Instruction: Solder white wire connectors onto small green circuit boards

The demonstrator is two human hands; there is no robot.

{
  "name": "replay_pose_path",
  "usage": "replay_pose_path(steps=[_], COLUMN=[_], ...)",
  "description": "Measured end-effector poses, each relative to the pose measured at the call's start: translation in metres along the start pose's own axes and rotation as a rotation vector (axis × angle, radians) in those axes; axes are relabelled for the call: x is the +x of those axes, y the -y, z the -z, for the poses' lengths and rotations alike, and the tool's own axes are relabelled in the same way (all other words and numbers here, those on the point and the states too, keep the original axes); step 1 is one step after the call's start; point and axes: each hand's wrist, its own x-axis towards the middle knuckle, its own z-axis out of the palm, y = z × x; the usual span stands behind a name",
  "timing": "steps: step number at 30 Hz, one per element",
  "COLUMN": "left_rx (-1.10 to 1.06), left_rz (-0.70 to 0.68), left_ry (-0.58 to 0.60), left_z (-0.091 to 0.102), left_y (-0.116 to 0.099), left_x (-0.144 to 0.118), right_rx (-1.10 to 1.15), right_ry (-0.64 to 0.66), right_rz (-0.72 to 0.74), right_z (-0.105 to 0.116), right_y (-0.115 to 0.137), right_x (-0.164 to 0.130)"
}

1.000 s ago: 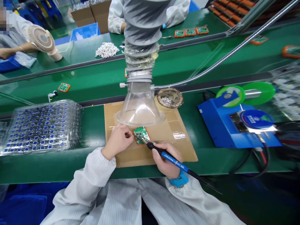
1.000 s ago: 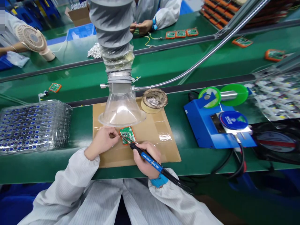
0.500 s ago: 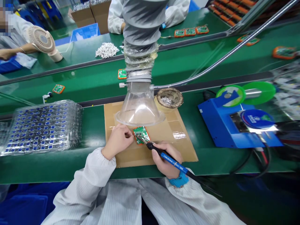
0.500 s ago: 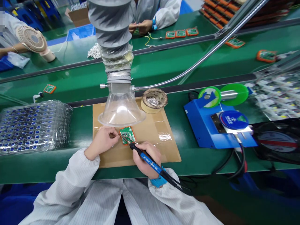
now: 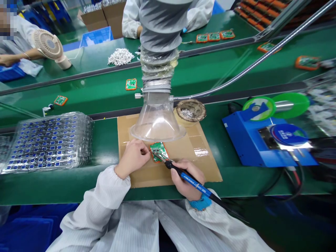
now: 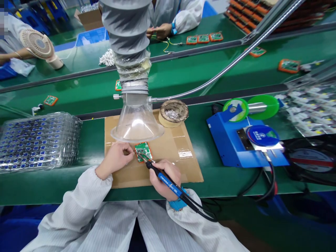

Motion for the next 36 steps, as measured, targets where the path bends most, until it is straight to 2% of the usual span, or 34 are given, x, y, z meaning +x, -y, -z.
replay_pose_path(steps=[8, 16, 18, 22, 24, 27, 29, 31, 34, 36], left_rx=[-0.007, -0.008, 0.011, 0.091, 0.132, 0.122, 0.024, -0.187, -0.661, -0.894], left_rz=[-0.016, -0.008, -0.016, -0.105, -0.138, -0.128, -0.082, 0.014, 0.237, 0.368], left_ry=[0.001, 0.01, 0.013, 0.069, 0.084, 0.049, 0.018, 0.042, 0.14, 0.102], left_z=[0.0, -0.001, 0.0, 0.0, 0.0, 0.0, 0.003, 0.01, 0.03, 0.047], left_y=[0.002, 0.002, 0.004, 0.004, 0.003, 0.0, 0.002, 0.009, 0.029, 0.043], left_x=[0.0, 0.001, 0.0, -0.002, -0.005, -0.012, -0.016, -0.02, -0.02, -0.012], right_rx=[-0.024, 0.078, 0.099, 0.061, -0.005, -0.102, -0.17, -0.184, -0.117, -0.101], right_ry=[-0.018, -0.198, -0.298, -0.643, -0.633, -0.531, -0.459, -0.405, -0.413, -0.398], right_rz=[-0.052, -0.235, -0.233, -0.103, -0.132, -0.151, -0.163, -0.208, -0.261, -0.262], right_z=[0.003, 0.003, 0.008, 0.03, 0.039, 0.041, 0.037, 0.033, 0.034, 0.038], right_y=[-0.002, -0.016, -0.021, -0.035, -0.039, -0.042, -0.042, -0.04, -0.037, -0.037], right_x=[-0.003, -0.007, -0.002, 0.018, 0.031, 0.052, 0.061, 0.062, 0.046, 0.027])
